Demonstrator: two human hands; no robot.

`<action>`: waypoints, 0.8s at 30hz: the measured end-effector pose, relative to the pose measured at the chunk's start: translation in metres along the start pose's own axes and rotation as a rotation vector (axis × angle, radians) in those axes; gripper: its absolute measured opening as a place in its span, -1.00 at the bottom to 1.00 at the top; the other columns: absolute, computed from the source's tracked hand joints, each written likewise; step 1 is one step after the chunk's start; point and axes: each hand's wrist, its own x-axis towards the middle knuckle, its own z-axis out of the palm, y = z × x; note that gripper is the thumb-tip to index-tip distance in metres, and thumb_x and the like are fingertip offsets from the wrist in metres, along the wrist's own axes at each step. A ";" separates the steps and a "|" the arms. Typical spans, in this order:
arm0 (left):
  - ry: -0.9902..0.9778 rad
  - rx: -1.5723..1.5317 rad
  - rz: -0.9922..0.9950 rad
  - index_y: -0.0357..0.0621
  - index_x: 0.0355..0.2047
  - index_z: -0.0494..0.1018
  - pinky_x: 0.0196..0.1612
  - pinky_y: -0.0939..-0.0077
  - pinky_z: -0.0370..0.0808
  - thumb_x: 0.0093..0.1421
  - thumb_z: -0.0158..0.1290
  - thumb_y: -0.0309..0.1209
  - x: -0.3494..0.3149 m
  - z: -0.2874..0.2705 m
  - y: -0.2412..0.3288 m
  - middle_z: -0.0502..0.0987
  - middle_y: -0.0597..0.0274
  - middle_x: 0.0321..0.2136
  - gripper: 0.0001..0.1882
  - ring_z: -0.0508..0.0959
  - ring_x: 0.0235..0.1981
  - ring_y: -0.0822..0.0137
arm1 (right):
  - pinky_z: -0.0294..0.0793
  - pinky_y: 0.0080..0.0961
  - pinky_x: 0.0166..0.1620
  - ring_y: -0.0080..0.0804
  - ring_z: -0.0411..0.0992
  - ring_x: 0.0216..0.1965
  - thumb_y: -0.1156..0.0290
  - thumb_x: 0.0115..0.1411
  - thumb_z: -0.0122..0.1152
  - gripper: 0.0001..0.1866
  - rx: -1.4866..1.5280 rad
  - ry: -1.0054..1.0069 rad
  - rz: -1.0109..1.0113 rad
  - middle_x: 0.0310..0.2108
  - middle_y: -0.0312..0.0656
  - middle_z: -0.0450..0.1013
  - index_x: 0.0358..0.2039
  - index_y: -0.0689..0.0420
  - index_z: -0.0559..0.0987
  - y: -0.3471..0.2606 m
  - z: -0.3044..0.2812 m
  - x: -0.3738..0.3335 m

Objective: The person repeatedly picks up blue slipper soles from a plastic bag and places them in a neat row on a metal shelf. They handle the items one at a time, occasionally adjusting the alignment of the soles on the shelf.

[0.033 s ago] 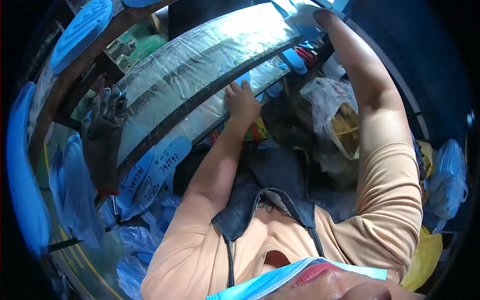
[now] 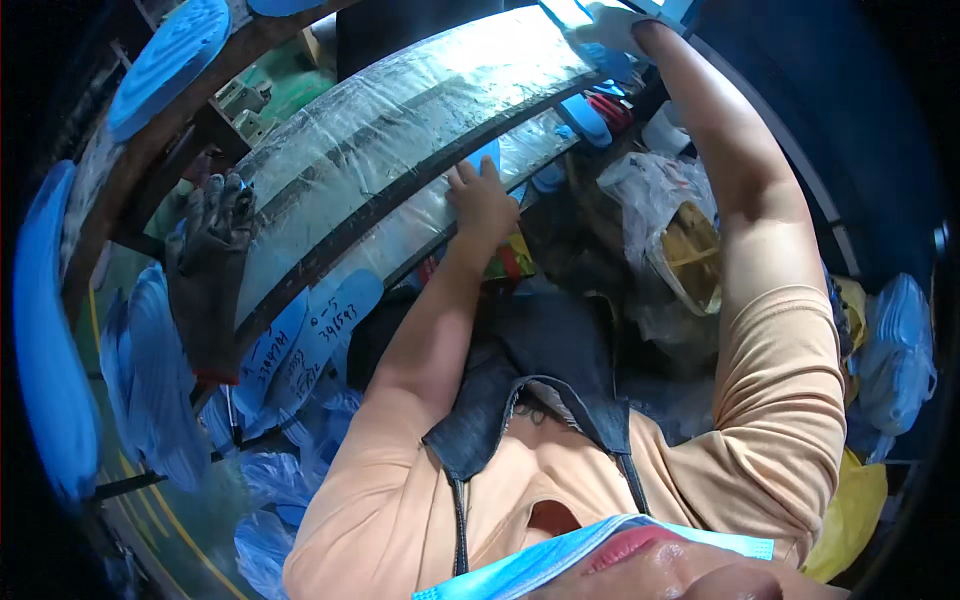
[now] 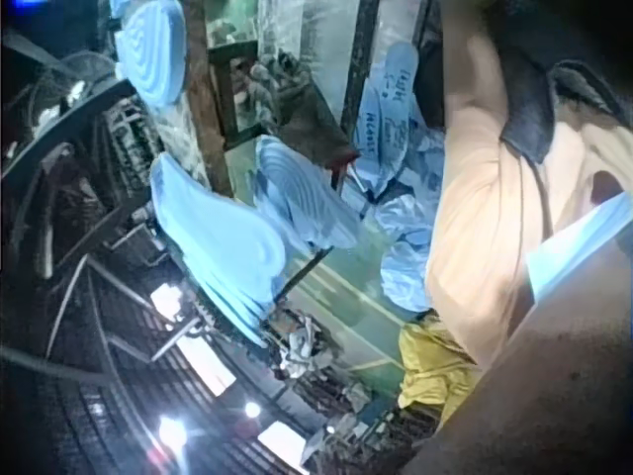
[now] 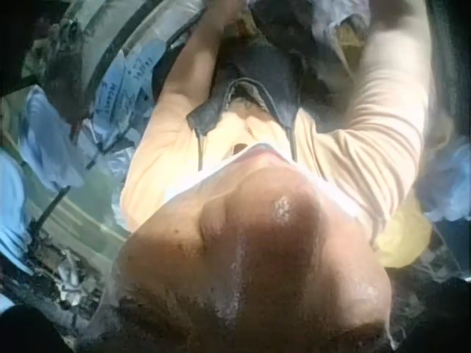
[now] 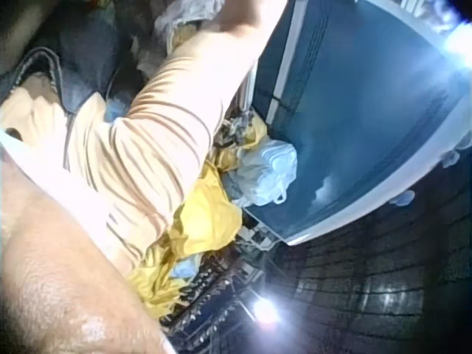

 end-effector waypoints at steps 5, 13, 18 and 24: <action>-0.214 -0.696 0.005 -0.23 0.28 0.15 0.04 -0.04 0.44 -0.01 -0.02 -0.48 -0.015 -0.045 -0.012 0.30 -0.17 0.15 -0.25 0.45 0.02 -0.19 | 0.21 -0.21 0.28 0.00 0.27 0.24 -0.10 0.17 0.16 -0.28 0.299 -0.036 0.157 0.20 0.10 0.33 0.19 0.16 0.40 -0.014 -0.072 -0.095; -1.153 -1.934 0.277 -0.26 0.34 -0.01 -0.03 0.02 0.63 0.03 -0.07 -0.61 -0.129 -0.100 0.105 0.29 -0.31 0.14 -0.20 0.45 0.12 -0.24 | 0.24 -0.37 0.28 -0.19 0.33 0.22 0.01 0.22 0.19 -0.31 0.324 -0.048 0.380 0.18 0.01 0.39 0.20 0.26 0.39 0.010 -0.156 -0.294; -1.518 -1.971 0.116 -0.38 0.28 0.07 0.04 -0.06 0.58 0.01 -0.15 -0.69 -0.185 -0.086 0.179 0.31 -0.31 0.11 -0.27 0.47 0.09 -0.23 | 0.27 -0.35 0.26 -0.18 0.35 0.19 0.03 0.24 0.14 -0.36 0.247 -0.142 0.443 0.16 0.01 0.41 0.18 0.24 0.41 0.028 -0.168 -0.363; -1.371 -1.796 -0.107 -0.53 0.14 0.21 0.07 -0.01 0.54 0.25 -0.12 -0.48 -0.172 -0.054 0.227 0.43 -0.26 0.01 -0.51 0.54 -0.01 -0.09 | 0.33 -0.31 0.21 -0.15 0.40 0.14 0.10 0.22 0.12 -0.46 0.203 -0.288 0.426 0.10 -0.05 0.46 0.12 0.16 0.49 0.038 -0.136 -0.386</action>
